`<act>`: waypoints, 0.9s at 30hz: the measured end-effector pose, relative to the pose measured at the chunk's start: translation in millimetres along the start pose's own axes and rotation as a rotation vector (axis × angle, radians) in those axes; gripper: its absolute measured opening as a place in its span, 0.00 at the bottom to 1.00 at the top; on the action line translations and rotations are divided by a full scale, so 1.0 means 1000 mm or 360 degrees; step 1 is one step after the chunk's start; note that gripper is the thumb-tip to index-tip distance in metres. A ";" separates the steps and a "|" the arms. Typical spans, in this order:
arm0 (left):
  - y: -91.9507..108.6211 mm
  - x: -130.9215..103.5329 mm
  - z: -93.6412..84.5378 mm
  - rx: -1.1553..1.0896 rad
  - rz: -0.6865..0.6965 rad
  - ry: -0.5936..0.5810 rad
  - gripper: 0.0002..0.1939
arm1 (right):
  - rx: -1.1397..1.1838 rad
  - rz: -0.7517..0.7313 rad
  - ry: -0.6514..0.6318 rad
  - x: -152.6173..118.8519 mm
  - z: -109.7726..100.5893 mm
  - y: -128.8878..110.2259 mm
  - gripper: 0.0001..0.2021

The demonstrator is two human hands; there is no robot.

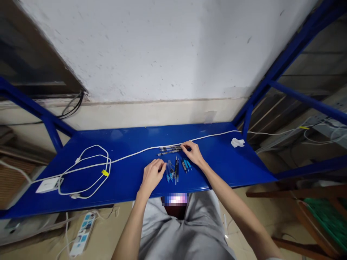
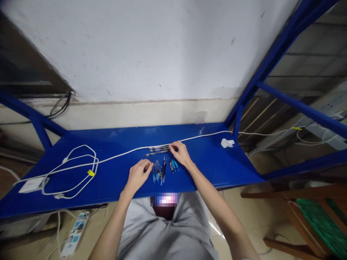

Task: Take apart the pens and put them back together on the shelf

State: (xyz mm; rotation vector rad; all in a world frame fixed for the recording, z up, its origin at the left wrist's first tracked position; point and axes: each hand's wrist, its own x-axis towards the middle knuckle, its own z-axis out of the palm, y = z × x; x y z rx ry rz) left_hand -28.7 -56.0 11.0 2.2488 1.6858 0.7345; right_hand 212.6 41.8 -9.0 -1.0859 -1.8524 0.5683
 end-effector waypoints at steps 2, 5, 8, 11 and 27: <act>0.002 0.002 0.000 0.0066 0.0025 0.0013 0.18 | -0.0004 0.0030 0.0003 0.001 0.001 0.002 0.11; 0.007 0.006 0.004 0.0169 -0.0001 0.0023 0.18 | 0.0007 0.0059 -0.0004 0.002 0.001 0.003 0.11; 0.012 0.011 0.008 0.0308 -0.0062 0.0001 0.17 | 0.0001 0.0063 -0.0009 0.002 0.002 0.004 0.11; 0.016 0.016 0.009 0.0390 -0.0147 -0.0058 0.14 | -0.0020 0.0064 0.0009 0.001 0.002 0.004 0.12; 0.006 0.018 0.011 -0.0250 -0.0535 0.0276 0.18 | 0.0014 0.0112 0.0025 0.003 0.001 0.004 0.12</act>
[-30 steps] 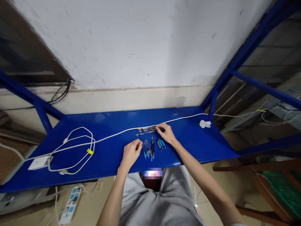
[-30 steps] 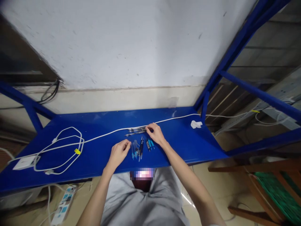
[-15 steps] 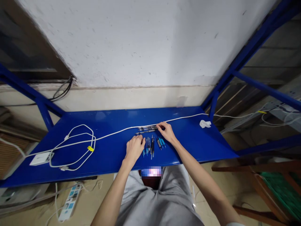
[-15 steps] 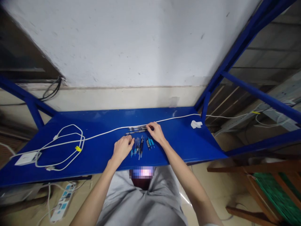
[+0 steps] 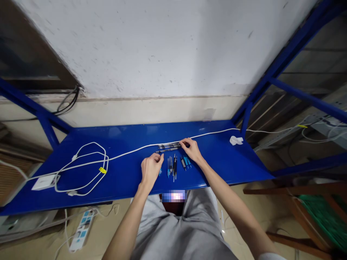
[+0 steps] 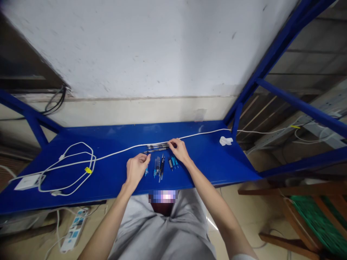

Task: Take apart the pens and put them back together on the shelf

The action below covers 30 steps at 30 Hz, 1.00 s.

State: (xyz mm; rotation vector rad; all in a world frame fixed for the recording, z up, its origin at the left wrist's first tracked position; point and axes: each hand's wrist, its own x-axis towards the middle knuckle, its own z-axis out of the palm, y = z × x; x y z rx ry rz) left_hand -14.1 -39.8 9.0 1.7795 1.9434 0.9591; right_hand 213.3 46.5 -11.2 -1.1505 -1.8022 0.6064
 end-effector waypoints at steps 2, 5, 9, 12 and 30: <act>-0.001 0.002 0.001 -0.0339 -0.0056 0.0073 0.17 | 0.0003 0.0014 0.0004 0.000 0.000 0.000 0.12; 0.001 0.011 0.001 -0.0689 -0.0079 0.0204 0.17 | 0.0019 0.0038 0.0015 0.000 0.000 0.001 0.12; 0.011 0.038 0.004 -0.0743 0.0074 0.0363 0.16 | 0.0072 0.0056 0.0072 0.001 0.001 -0.001 0.12; 0.021 0.064 0.014 -0.0675 0.0351 0.0405 0.16 | 0.0125 0.0148 0.0218 -0.001 -0.006 -0.006 0.14; 0.009 0.081 0.043 -0.0611 0.0962 0.0342 0.12 | -0.0087 0.0264 -0.0191 -0.071 -0.040 -0.043 0.13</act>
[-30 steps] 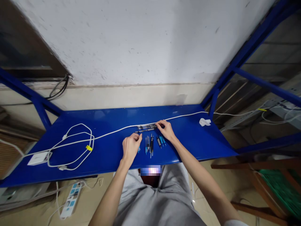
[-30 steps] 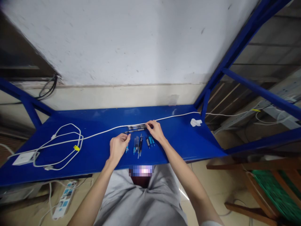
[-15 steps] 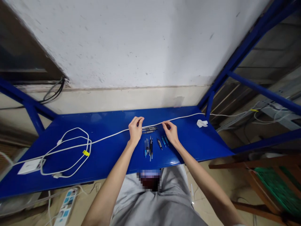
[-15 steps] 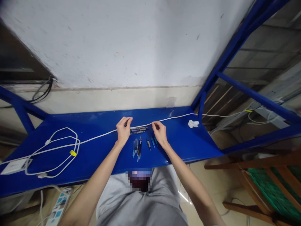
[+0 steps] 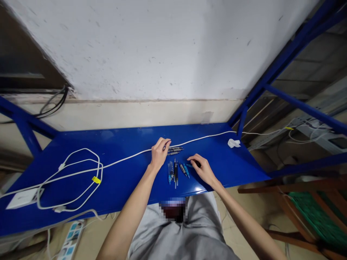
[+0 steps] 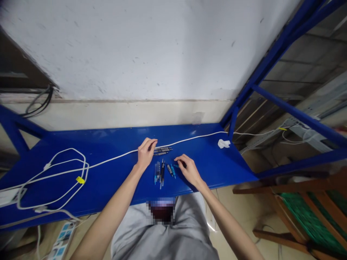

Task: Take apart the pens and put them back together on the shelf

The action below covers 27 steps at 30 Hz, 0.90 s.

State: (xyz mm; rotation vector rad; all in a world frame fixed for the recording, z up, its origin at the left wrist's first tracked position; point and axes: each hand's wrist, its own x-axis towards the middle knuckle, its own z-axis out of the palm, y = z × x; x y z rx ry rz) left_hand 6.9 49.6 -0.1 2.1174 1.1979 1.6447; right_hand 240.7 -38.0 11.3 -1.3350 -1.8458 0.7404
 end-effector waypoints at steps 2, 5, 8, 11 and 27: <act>0.001 -0.001 0.001 0.0007 0.0007 -0.0024 0.12 | 0.0008 0.0015 -0.0013 -0.001 -0.001 -0.003 0.13; 0.001 -0.002 0.002 0.0014 0.0012 -0.0050 0.12 | -0.0120 0.0006 -0.0122 -0.006 -0.006 -0.008 0.13; 0.001 -0.002 0.002 0.0012 -0.0005 -0.0058 0.12 | -0.0337 -0.0038 -0.0312 -0.014 -0.013 -0.013 0.16; 0.001 -0.002 0.002 -0.0003 -0.0016 -0.0055 0.12 | -0.0478 -0.0058 -0.0414 -0.021 -0.015 -0.016 0.17; 0.003 -0.001 0.001 0.0001 -0.0026 -0.0067 0.11 | -0.0308 -0.0084 -0.0194 0.000 0.016 -0.030 0.15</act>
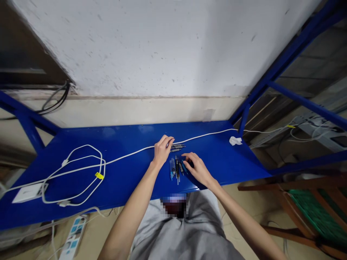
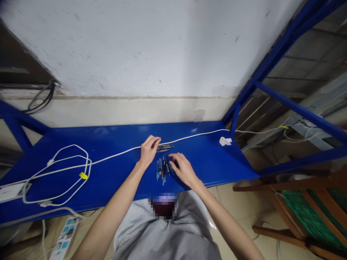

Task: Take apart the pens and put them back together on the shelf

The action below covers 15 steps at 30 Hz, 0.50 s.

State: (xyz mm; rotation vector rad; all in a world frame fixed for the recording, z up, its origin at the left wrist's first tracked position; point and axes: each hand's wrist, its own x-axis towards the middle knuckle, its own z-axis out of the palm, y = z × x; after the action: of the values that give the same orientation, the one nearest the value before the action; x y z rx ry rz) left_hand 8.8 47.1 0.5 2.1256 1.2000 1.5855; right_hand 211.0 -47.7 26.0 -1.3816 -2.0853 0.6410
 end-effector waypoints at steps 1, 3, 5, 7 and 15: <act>0.000 0.000 0.000 0.0003 0.0004 0.0000 0.11 | -0.0017 -0.0059 -0.0014 0.000 -0.002 -0.001 0.15; 0.000 0.000 0.001 0.0011 0.0005 -0.0004 0.11 | -0.0044 -0.0170 -0.0096 0.001 -0.005 -0.004 0.18; -0.001 0.000 0.001 0.0015 0.0003 -0.0006 0.12 | -0.0042 -0.0243 -0.0207 0.002 -0.005 -0.005 0.24; -0.001 0.000 0.002 0.0016 -0.0004 -0.0010 0.12 | -0.0038 -0.0283 -0.0309 0.003 -0.003 -0.006 0.30; -0.004 -0.001 0.000 0.0011 -0.0031 -0.0022 0.12 | -0.0046 -0.0153 -0.0193 -0.005 -0.016 0.007 0.29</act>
State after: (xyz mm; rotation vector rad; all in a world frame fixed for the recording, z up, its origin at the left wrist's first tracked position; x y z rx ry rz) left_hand 6.9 48.9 -2.6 2.1192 1.2195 1.5585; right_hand 228.6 -48.8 32.3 -1.2777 -2.2497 0.6715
